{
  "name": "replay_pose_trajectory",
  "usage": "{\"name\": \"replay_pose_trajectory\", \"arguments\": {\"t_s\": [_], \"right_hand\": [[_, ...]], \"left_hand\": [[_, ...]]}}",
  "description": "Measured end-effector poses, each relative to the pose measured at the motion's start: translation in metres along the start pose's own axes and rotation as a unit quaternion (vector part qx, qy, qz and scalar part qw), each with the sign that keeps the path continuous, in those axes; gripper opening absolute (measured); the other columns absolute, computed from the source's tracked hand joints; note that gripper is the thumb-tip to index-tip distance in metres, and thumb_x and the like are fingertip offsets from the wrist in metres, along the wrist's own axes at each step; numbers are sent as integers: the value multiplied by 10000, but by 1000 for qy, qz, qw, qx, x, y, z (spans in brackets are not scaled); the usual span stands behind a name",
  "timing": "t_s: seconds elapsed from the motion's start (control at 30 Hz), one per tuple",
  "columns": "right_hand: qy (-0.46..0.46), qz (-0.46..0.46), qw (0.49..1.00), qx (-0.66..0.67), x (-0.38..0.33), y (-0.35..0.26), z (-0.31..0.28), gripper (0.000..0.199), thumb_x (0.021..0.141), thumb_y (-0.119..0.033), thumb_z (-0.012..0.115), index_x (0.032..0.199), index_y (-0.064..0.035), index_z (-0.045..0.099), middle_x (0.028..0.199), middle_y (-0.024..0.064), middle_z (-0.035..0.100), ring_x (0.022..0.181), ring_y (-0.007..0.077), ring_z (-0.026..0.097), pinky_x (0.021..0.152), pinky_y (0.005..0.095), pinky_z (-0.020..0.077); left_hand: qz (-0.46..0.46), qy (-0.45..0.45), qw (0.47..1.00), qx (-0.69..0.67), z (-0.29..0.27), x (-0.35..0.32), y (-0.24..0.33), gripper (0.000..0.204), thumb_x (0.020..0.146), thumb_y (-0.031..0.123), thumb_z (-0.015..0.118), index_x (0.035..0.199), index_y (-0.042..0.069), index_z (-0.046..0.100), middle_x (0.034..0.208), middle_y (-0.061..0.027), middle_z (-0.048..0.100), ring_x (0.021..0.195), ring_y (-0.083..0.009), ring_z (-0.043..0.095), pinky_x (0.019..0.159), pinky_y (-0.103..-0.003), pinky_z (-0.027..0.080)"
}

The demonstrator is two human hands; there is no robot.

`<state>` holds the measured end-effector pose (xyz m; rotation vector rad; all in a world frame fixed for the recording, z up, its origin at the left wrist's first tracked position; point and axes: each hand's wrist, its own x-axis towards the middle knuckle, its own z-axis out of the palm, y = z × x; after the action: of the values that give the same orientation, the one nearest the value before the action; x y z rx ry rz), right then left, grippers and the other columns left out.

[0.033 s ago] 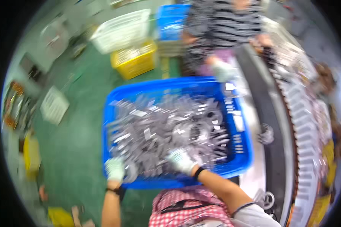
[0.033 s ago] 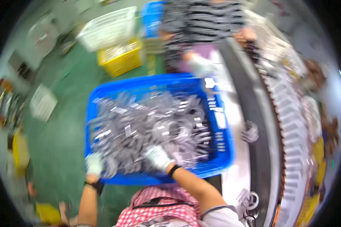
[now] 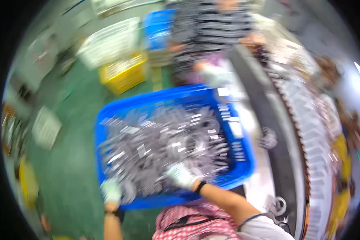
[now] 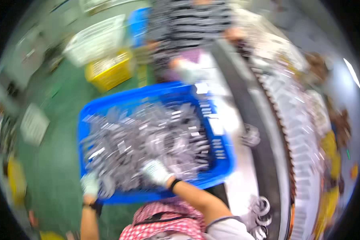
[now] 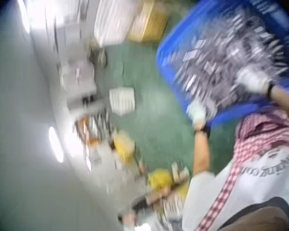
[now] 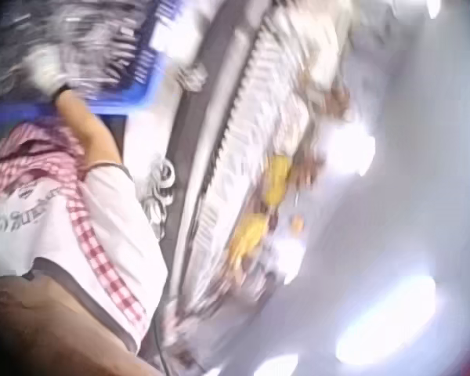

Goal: The person picks up metal rings from a blue bin and places them onto the vertical pegs of a moving conveyor belt.

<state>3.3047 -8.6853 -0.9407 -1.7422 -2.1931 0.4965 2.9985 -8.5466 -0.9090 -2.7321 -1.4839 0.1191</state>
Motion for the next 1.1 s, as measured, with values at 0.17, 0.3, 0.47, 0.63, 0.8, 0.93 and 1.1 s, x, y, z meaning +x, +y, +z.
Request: {"name": "replay_pose_trajectory", "arguments": {"t_s": [0.17, 0.3, 0.47, 0.63, 0.8, 0.93, 1.1], "right_hand": [[259, 5, 957, 127, -65, 15, 22, 277, 832, -264, 551, 994, -40, 567, 895, 158, 547, 837, 350, 532, 714, 428, 426], [390, 77, 805, 440, -198, 35, -16, 337, 909, -141, 452, 1227, -30, 455, 1116, 138, 524, 1060, 203, 483, 883, 360, 401], [749, 307, 547, 214, -371, 9, -57, 256, 940, -165, 430, 1140, -24, 503, 1069, 81, 532, 974, 178, 517, 848, 296, 430], [885, 340, 317, 17, -549, 48, -76, 274, 838, -105, 595, 1088, -2, 550, 1009, 61, 594, 917, 131, 538, 803, 263, 436], [692, 596, 376, -158, -758, 114, -26, 373, 924, -208, 378, 1265, -72, 446, 1287, 94, 475, 1215, 243, 398, 1036, 355, 278], [789, 522, 322, 30, -769, 148, -28, 433, 839, -331, 565, 1166, -48, 536, 1182, 152, 561, 1095, 334, 500, 911, 393, 392], [629, 677, 382, -20, -728, 160, -35, 354, 830, -282, 552, 1039, 4, 550, 960, 244, 609, 983, 418, 523, 762, 438, 448]], "left_hand": [[22, 46, 992, -115, -26, -26, 9, 321, 883, 196, 518, 1103, -34, 554, 996, -195, 623, 875, -295, 598, 789, -337, 461], [21, 34, 999, 31, -46, -21, 63, 351, 840, 304, 592, 1040, 17, 624, 977, -161, 644, 862, -273, 622, 767, -322, 484], [11, 121, 989, -85, -84, -91, 87, 289, 867, 228, 566, 1031, -3, 623, 951, -139, 655, 806, -243, 613, 725, -298, 479], [76, 138, 966, -206, -133, -58, 164, 290, 869, 221, 564, 1037, -12, 612, 961, -138, 648, 818, -237, 607, 727, -297, 477], [149, 119, 907, -374, -140, -57, 254, 292, 872, 211, 562, 1044, -23, 597, 973, -136, 639, 833, -229, 601, 730, -296, 474], [195, 97, 844, -490, -140, -63, 334, 294, 874, 203, 560, 1049, -32, 586, 983, -135, 633, 845, -223, 595, 732, -295, 471], [313, 41, 787, -530, -170, -111, 441, 297, 878, 169, 551, 1073, -55, 543, 1009, -131, 604, 916, -213, 565, 775, -290, 456]]}}
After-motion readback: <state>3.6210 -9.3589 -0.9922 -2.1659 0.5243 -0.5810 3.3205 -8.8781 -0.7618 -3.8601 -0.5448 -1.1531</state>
